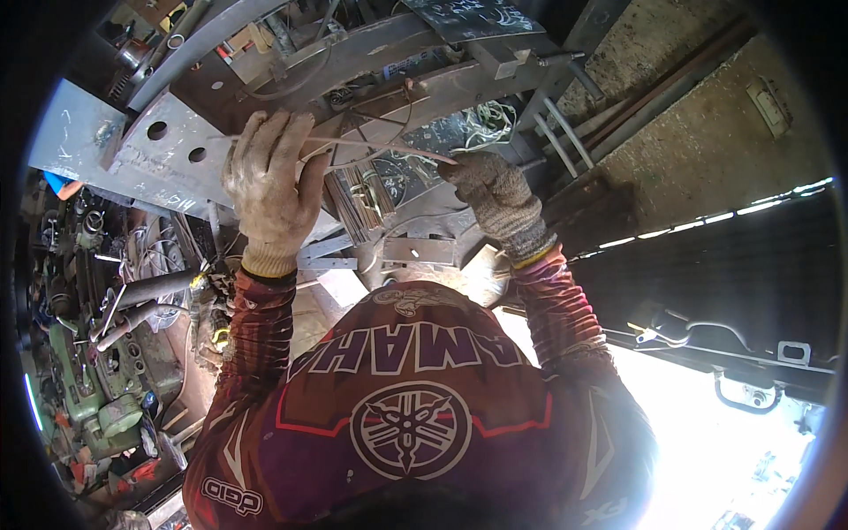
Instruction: The person straightens thin metal rods by hand and using the edge of a heavy metal frame, repeatedly inserting the rods into narrow slots and applying leverage.
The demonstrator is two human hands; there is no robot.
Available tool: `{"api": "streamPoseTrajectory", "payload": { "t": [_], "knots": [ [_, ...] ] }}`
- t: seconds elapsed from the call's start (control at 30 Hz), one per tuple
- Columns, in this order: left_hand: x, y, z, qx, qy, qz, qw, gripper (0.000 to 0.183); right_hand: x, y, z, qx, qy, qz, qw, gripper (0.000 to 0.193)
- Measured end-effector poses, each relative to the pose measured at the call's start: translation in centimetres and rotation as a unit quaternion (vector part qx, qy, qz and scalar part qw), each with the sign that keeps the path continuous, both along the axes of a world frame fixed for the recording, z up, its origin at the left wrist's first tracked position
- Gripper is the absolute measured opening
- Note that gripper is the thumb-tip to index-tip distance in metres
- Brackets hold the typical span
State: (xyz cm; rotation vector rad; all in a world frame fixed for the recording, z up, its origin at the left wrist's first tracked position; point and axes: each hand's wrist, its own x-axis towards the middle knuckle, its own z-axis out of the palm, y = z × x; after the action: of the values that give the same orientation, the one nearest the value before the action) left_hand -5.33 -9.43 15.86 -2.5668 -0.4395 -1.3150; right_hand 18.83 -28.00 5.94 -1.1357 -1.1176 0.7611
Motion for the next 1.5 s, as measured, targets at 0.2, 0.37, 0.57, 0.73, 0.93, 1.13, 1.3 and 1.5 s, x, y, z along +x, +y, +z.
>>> {"api": "streamPoseTrajectory", "payload": {
  "t": [0.2, 0.37, 0.57, 0.73, 0.93, 1.13, 1.3, 1.5],
  "knots": [
    [-3.4, -2.2, -0.3, -0.141, 0.255, 0.068, 0.954, 0.036, 1.9, 3.1, 4.6, 0.191, -0.569, -0.04, 0.799, 0.024],
    [-5.4, -5.7, -1.6, -0.103, 0.119, 0.073, 0.985, 0.03, 1.0, 5.0, 9.9, 0.222, -0.624, -0.11, 0.741, 0.043],
    [-2.2, -5.3, -5.9, -0.075, 0.12, 0.164, 0.976, 0.036, 1.8, 7.0, 3.5, 0.147, -0.568, -0.212, 0.781, 0.046],
    [-1.2, -5.2, -7.1, -0.089, 0.172, 0.162, 0.967, 0.036, 2.4, 8.1, -2.0, 0.094, -0.534, -0.218, 0.812, 0.041],
    [-2.0, -5.6, -7.3, -0.113, 0.163, 0.162, 0.967, 0.036, 1.5, 7.8, -1.0, 0.138, -0.514, -0.239, 0.812, 0.04],
    [-2.1, -5.7, -7.7, -0.143, 0.208, 0.185, 0.95, 0.033, 1.7, 8.9, -3.8, 0.094, -0.497, -0.192, 0.841, 0.039],
    [-2.4, -6.5, -8.0, -0.203, 0.237, 0.164, 0.936, 0.035, 1.8, 8.5, -4.7, 0.074, -0.501, -0.155, 0.848, 0.037],
    [-3.1, -5.8, -8.5, -0.2, 0.24, 0.15, 0.938, 0.031, 0.8, 8.4, -4.3, 0.076, -0.507, -0.164, 0.843, 0.033]
  ]
}}
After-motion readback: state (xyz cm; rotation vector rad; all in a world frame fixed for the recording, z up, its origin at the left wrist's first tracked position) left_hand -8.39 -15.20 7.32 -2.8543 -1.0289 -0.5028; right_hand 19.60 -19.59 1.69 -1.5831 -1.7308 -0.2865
